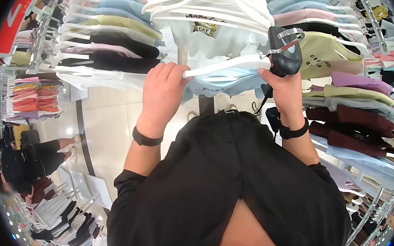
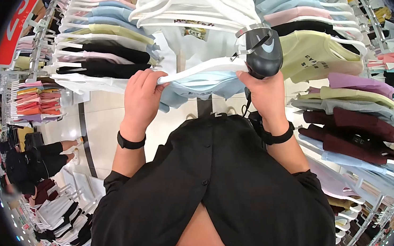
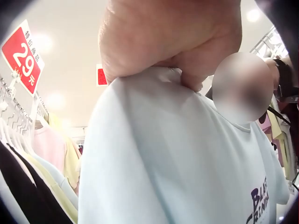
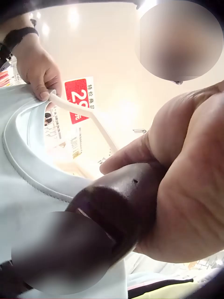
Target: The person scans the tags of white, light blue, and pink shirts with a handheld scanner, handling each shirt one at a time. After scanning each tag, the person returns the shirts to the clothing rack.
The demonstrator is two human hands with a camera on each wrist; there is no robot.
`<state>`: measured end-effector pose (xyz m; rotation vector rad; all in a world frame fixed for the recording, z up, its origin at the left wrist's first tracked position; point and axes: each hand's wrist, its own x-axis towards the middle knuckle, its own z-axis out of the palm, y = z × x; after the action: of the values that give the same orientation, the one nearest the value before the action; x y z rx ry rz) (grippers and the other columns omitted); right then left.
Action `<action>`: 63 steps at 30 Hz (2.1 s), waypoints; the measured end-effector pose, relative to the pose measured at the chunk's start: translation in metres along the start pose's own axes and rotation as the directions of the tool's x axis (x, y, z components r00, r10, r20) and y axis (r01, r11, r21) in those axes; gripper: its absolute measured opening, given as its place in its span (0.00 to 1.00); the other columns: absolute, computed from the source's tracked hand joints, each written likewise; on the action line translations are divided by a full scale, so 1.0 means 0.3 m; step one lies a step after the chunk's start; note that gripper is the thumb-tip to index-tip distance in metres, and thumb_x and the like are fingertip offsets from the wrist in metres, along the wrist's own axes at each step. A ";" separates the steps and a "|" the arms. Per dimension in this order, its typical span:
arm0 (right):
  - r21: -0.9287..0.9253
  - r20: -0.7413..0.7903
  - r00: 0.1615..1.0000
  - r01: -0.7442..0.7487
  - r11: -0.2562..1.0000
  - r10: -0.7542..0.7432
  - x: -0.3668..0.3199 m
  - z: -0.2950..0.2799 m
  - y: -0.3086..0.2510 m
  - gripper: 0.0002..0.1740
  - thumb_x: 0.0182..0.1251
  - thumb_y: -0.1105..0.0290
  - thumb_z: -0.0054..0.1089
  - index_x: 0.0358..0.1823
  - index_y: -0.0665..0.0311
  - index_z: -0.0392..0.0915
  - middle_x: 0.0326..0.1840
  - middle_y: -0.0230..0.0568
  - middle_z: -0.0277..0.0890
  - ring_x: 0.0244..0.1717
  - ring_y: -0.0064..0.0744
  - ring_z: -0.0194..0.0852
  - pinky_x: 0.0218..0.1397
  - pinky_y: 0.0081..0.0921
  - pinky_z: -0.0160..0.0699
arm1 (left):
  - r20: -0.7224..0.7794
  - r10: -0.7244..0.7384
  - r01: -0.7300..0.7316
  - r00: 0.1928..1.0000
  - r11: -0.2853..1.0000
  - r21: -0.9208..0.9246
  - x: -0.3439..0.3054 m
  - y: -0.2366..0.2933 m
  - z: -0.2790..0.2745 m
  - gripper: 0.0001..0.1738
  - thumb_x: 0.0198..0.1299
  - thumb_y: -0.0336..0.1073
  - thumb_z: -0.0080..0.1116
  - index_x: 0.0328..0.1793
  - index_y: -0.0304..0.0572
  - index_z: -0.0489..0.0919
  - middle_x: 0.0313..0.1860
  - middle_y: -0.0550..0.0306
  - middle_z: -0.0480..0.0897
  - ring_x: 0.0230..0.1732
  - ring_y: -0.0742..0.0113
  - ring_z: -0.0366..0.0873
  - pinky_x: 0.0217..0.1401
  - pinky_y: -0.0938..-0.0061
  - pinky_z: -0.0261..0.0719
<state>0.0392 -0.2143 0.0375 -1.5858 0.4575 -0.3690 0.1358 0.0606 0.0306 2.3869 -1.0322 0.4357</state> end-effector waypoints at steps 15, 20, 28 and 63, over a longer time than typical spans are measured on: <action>-0.011 0.154 0.986 -0.062 0.998 0.063 -0.034 -0.018 -0.029 0.23 0.60 0.77 0.77 0.58 0.70 0.82 0.52 0.35 0.87 0.49 0.23 0.80 0.55 0.26 0.79 | 0.054 0.042 -0.036 0.998 0.995 -0.098 0.032 0.052 -0.003 0.11 0.62 0.33 0.70 0.48 0.42 0.83 0.32 0.55 0.79 0.33 0.52 0.80 0.36 0.62 0.78; 0.117 0.290 0.954 0.042 0.992 -0.075 -0.033 -0.155 -0.070 0.34 0.63 0.81 0.70 0.72 0.70 0.74 0.70 0.47 0.79 0.70 0.33 0.76 0.68 0.32 0.75 | 0.050 -0.099 0.106 0.994 0.984 -0.147 0.024 -0.001 -0.074 0.08 0.63 0.33 0.70 0.46 0.45 0.84 0.32 0.56 0.80 0.32 0.53 0.80 0.33 0.62 0.77; -0.205 0.466 0.871 0.280 0.938 -0.158 -0.006 -0.272 -0.074 0.39 0.59 0.78 0.74 0.74 0.69 0.72 0.76 0.46 0.75 0.75 0.39 0.72 0.77 0.35 0.67 | 0.014 -0.071 0.072 0.997 0.975 -0.210 0.065 -0.030 -0.138 0.09 0.61 0.31 0.71 0.47 0.42 0.84 0.31 0.54 0.79 0.30 0.52 0.78 0.32 0.63 0.76; -0.288 0.659 0.658 0.669 0.686 -0.365 -0.002 -0.201 -0.124 0.28 0.53 0.75 0.75 0.59 0.68 0.81 0.70 0.48 0.75 0.66 0.51 0.75 0.70 0.39 0.71 | -0.041 0.122 -0.127 0.992 0.977 -0.168 0.141 0.057 -0.119 0.15 0.59 0.33 0.72 0.52 0.41 0.84 0.33 0.52 0.81 0.32 0.51 0.78 0.34 0.62 0.76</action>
<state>0.0112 -0.2646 0.0787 -2.2567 -0.4546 -0.2097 0.1479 0.0458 0.0852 2.1665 -1.1618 0.4092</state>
